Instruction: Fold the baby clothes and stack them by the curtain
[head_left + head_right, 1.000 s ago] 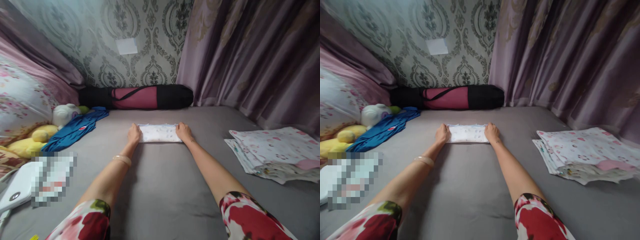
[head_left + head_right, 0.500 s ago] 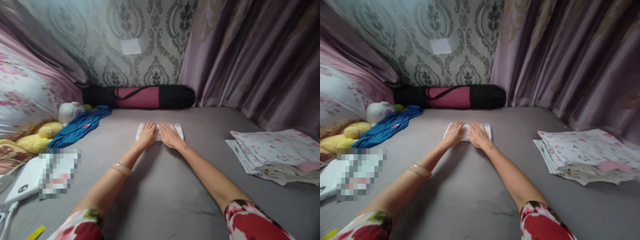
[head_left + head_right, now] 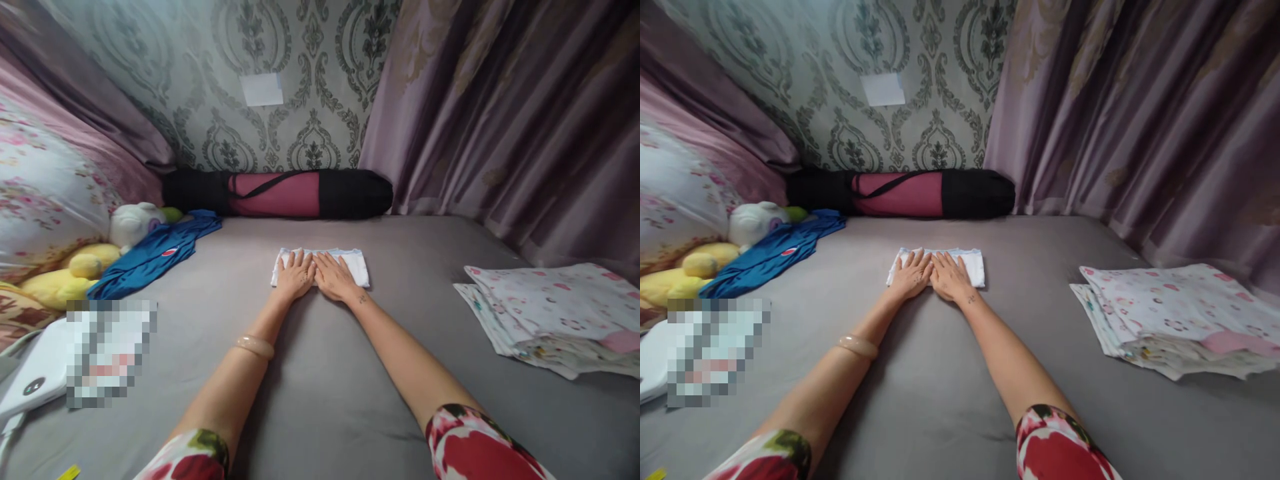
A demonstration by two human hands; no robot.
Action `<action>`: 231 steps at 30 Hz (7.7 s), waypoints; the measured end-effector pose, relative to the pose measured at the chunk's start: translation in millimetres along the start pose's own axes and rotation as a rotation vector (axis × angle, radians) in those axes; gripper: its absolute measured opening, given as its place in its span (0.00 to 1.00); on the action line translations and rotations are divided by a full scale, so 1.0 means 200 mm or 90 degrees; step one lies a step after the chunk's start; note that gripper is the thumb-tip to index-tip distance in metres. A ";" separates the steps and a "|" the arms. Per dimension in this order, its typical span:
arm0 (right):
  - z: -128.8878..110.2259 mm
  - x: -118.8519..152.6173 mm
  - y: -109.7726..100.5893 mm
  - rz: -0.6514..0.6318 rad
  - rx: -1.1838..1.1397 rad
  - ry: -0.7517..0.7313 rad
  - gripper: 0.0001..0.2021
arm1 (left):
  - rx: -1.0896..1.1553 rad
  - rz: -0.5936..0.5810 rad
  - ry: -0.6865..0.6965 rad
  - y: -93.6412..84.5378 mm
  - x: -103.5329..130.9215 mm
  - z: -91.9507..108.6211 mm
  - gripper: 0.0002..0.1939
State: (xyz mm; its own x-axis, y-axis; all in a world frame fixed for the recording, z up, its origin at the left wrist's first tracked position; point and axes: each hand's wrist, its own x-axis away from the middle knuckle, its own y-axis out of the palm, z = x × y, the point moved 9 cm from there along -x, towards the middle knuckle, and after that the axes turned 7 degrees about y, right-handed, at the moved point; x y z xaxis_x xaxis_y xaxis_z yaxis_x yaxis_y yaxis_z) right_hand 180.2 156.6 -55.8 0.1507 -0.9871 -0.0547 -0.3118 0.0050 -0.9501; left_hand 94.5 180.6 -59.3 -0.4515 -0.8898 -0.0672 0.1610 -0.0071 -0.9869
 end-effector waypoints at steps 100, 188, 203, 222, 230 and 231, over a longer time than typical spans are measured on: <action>0.02 -0.10 0.01 -0.001 0.045 0.012 0.30 | 0.255 0.055 -0.081 -0.01 -0.07 -0.40 0.26; 0.48 -0.09 -0.18 0.066 0.129 0.161 0.20 | 0.035 0.079 -0.016 -0.05 -0.08 -0.29 0.24; 0.48 -0.08 -0.34 -0.008 0.025 0.188 0.16 | 0.085 0.065 0.032 -0.10 -0.30 -0.42 0.14; 0.22 0.56 -0.73 0.171 -0.048 -0.092 0.12 | 0.240 0.188 0.317 -0.67 0.43 -0.06 0.10; 0.15 0.91 -0.31 0.029 0.126 -0.195 0.16 | 0.057 0.049 0.422 -0.30 0.83 0.09 0.18; 0.16 0.92 -0.30 0.017 0.129 -0.194 0.16 | 0.050 0.043 0.420 -0.28 0.85 0.08 0.18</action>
State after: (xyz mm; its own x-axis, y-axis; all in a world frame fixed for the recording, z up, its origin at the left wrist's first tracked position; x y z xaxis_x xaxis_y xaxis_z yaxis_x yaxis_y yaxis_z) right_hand 255.8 -20.6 -19.0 0.4267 -0.8934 -0.1403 -0.1311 0.0924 -0.9871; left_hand 23.9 22.8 -12.3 -0.8765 -0.4237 -0.2286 0.2602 -0.0173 -0.9654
